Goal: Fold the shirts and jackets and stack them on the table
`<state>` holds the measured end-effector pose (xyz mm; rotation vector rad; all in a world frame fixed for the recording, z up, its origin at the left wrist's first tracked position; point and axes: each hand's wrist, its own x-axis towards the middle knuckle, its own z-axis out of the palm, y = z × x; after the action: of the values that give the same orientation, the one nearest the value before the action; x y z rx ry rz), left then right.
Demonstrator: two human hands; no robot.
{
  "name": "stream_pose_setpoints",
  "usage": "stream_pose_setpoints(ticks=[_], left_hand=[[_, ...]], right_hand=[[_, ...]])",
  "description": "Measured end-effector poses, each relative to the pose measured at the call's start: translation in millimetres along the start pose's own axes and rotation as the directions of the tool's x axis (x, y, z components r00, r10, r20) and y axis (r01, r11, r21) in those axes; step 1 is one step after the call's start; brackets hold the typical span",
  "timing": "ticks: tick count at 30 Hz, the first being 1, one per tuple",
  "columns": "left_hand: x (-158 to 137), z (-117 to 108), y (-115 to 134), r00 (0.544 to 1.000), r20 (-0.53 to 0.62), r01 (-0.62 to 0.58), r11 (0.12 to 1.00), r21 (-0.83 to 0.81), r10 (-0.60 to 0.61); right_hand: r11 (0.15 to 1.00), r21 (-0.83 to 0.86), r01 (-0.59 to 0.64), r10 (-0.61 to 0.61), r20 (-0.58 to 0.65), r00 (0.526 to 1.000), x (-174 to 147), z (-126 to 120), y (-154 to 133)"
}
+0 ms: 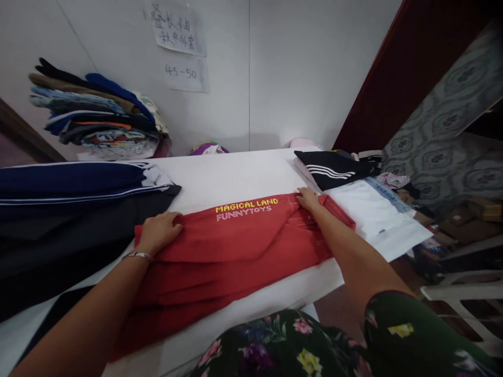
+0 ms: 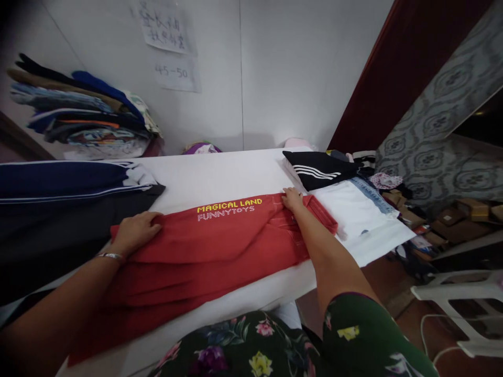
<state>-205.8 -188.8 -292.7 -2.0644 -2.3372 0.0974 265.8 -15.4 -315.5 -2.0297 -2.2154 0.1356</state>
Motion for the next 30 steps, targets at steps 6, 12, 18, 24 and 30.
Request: stream_pose_setpoints(ticks=[6,12,18,24,30], left_hand=[[-17,9,14,0.988,-0.139,-0.074,0.996,-0.049,0.067],[-37,31,34,0.983,-0.077,-0.170,0.984,-0.048,0.166],[-33,34,29,0.980,-0.076,-0.184,0.982,-0.028,0.182],[-34,34,31,0.980,-0.090,-0.184,0.982,-0.045,0.179],[-34,25,31,0.980,-0.124,-0.175,0.973,-0.147,0.158]], right_hand=[[0.952,0.162,0.258,-0.270,0.054,0.961,-63,10,-27],[0.925,0.235,0.298,-0.328,0.099,0.939,-91,19,-38],[0.933,0.182,0.311,-0.312,-0.025,0.950,-113,8,-27],[0.977,0.167,0.136,-0.118,-0.112,0.987,-163,8,20],[0.975,0.199,0.097,-0.059,-0.188,0.980,-185,8,48]])
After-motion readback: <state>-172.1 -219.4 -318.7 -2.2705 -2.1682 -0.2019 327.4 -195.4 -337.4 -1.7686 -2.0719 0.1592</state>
